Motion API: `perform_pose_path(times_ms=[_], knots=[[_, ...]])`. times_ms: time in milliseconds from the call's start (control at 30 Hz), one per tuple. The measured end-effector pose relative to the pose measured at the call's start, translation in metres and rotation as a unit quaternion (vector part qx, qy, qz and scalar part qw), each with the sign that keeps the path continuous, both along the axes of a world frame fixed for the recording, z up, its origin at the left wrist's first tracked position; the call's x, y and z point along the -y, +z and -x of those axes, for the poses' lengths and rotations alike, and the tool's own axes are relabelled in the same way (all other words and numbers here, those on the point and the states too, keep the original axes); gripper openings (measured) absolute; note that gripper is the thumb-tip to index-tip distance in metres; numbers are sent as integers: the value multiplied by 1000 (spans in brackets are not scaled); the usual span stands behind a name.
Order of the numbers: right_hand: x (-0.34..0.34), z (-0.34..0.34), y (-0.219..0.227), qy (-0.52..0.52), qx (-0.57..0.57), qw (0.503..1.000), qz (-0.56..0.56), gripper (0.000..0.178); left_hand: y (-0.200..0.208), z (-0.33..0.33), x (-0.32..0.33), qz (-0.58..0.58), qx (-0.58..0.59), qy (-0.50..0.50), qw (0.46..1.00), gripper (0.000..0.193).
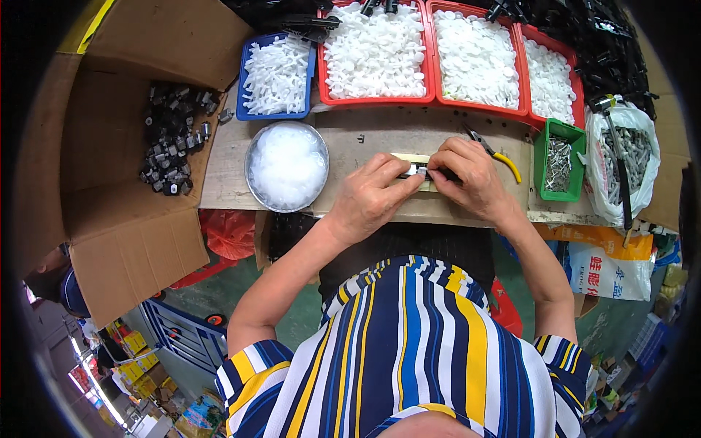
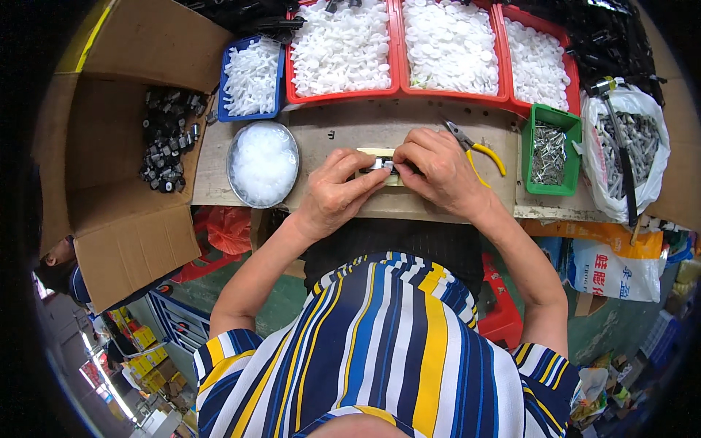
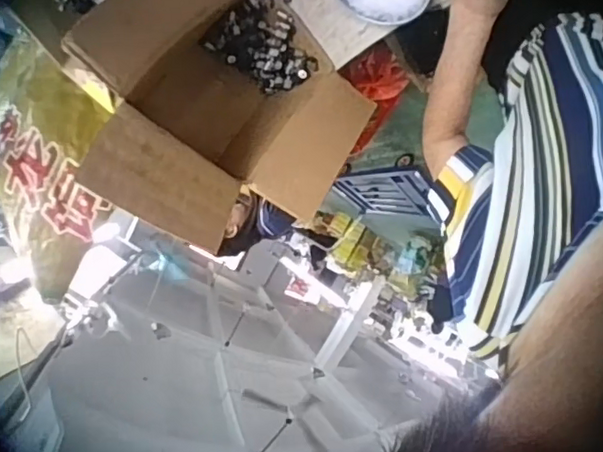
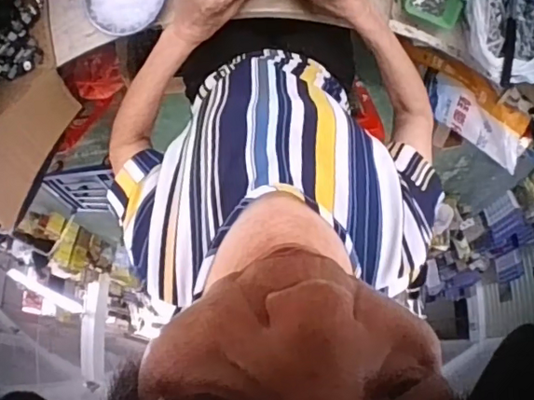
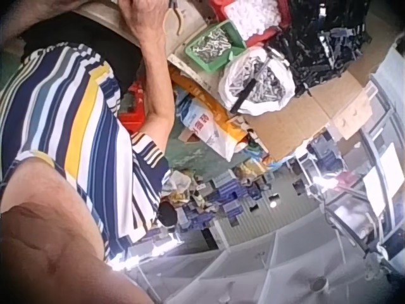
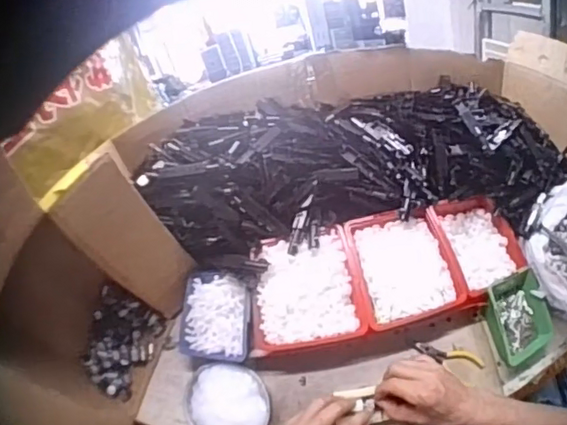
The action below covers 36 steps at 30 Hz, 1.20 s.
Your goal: The person assembles small lock mechanisms at a workbench. They pick up a black lock body, insert a white plastic component, and use pliers to secure a metal pin. The person repeats this process, handling lock bodies, white plastic parts, and metal pins from various containers on the table.
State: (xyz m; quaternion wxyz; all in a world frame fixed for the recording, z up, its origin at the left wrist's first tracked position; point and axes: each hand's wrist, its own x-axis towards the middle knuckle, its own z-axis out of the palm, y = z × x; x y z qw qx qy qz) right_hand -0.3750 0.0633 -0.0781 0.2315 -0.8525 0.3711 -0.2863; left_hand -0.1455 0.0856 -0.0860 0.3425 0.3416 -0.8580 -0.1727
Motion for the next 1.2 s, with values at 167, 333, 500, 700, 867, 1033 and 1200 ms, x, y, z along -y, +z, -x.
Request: perform_pose_path(times_ms=[167,333,500,700,867,1033,1200], knots=[[0,0,6,-8,1,1000,-22,15,6,2,2,-12,26,-10,1000,32],[-3,9,12,-45,41,996,-62,16,9,3,5,-24,38,-15,999,29],[-10,23,12,-69,52,995,-41,16,12,3,9,-65,-4,-9,998,27],[-9,8,8,-37,25,999,14,16,10,4,8,-51,-23,10,998,28],[-3,0,6,-18,-20,999,40,12,10,3,8,-41,-20,5,999,29],[1,-2,8,5,-50,998,49,12,7,2,7,-34,-28,2,999,28],[6,-3,4,21,-38,998,49,12,9,2,6,-36,-28,-1,999,27]])
